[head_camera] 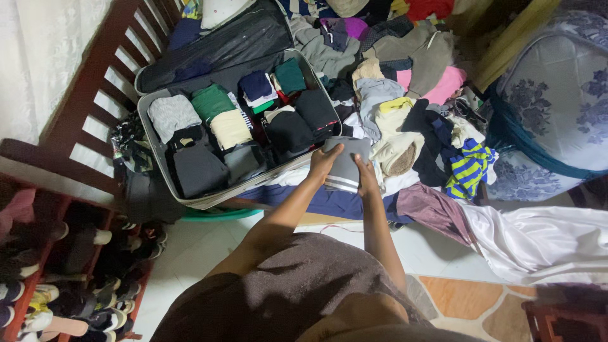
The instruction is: The person folds various articles of clothing, including shirts and pants, and places them into an open suitcase. The person picks up items from a pile on the bed, folds them by hand, and arranges them neatly inside the suitcase.
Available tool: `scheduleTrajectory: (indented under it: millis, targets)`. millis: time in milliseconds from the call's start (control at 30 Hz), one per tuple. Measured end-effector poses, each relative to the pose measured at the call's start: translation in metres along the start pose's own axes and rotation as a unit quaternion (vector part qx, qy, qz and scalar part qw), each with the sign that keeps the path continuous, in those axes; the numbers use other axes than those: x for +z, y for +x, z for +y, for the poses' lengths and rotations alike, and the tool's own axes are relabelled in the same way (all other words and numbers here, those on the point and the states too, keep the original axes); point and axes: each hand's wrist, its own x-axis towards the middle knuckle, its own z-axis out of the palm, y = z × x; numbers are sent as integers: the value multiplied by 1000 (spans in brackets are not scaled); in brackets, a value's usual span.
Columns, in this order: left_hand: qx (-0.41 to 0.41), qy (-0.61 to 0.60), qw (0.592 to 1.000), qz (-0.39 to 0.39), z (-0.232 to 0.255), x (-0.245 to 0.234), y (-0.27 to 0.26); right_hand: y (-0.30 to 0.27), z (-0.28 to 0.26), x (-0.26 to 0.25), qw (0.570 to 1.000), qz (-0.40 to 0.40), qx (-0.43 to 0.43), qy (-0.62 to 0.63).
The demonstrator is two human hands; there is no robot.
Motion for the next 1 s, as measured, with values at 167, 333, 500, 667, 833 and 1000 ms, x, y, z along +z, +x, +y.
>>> scheduleTrajectory:
  millis: [167,333,500,667,833,1000]
  targets:
    - [-17,-23,994,102,-1,-1,3,-11,1,5,989,-41,-67,-125]
    - [-42,-81,993,80,-2,3,-10,-22,-5,11,994,-6,-55,-99]
    - [-102,-176,979,-9,4,13,-33,-27,-6,-5,997,16,-58,-54]
    - [-118,-106,984,-77,10,13,-49,-30,-10,-16,998,-4,-70,-12]
    - [-118,-141,975,-129,0,5,-44,-34,-21,-7,995,7,-85,-46]
    - [-121,-151,973,-123,-3,0,-27,-22,-20,1,986,49,-115,-112]
